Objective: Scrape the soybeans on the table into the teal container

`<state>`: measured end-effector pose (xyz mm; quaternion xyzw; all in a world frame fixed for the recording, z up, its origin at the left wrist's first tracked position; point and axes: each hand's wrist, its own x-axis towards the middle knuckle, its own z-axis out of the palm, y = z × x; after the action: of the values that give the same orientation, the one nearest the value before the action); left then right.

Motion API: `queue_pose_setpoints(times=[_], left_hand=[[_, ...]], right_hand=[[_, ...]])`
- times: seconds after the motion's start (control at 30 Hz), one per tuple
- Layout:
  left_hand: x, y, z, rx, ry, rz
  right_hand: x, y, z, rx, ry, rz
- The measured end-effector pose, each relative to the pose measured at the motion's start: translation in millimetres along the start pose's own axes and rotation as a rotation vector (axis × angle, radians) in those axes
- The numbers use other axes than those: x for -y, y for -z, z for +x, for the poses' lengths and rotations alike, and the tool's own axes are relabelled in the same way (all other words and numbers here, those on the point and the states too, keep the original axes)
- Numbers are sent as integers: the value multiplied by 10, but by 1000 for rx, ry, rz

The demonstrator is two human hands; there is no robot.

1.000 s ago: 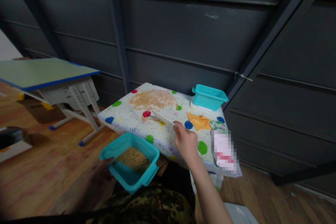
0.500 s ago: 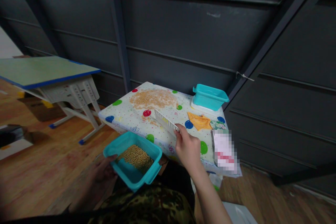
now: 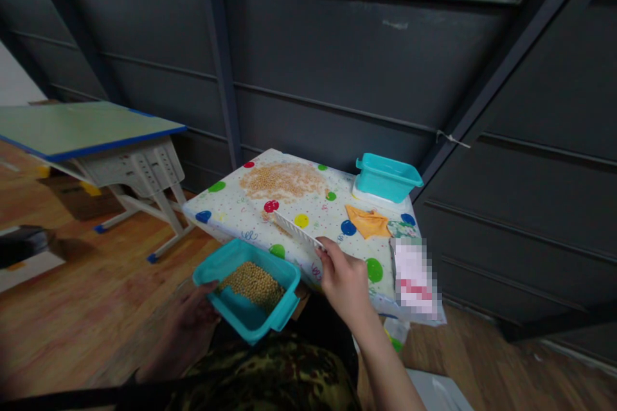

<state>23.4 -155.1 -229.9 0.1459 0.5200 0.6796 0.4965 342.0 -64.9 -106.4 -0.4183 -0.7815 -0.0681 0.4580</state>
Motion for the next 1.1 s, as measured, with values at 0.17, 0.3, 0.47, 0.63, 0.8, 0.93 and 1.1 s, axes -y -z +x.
queue_pose_setpoints(times=[0.17, 0.3, 0.47, 0.63, 0.8, 0.93, 1.1], left_hand=[[-71, -96, -77, -20, -3, -16], [-95, -154, -112, -38, 16, -17], [-70, -165, -84, -77, 17, 7], [-86, -175, -95, -47, 7, 4], [-170, -257, -130, -64, 0, 33], [-277, -319, -172, -47, -1, 40], [-316, -315, -178, -43, -3, 43]], right_hand=[[-14, 19, -9, 17, -14, 47], [-79, 37, 70, 30, -56, 58], [-141, 39, 143, 74, -59, 63], [-62, 8, 136, 71, -2, 84], [139, 69, 45, 66, 47, 138], [281, 141, -36, 86, 50, 183], [194, 69, 30, -9, -35, 126]])
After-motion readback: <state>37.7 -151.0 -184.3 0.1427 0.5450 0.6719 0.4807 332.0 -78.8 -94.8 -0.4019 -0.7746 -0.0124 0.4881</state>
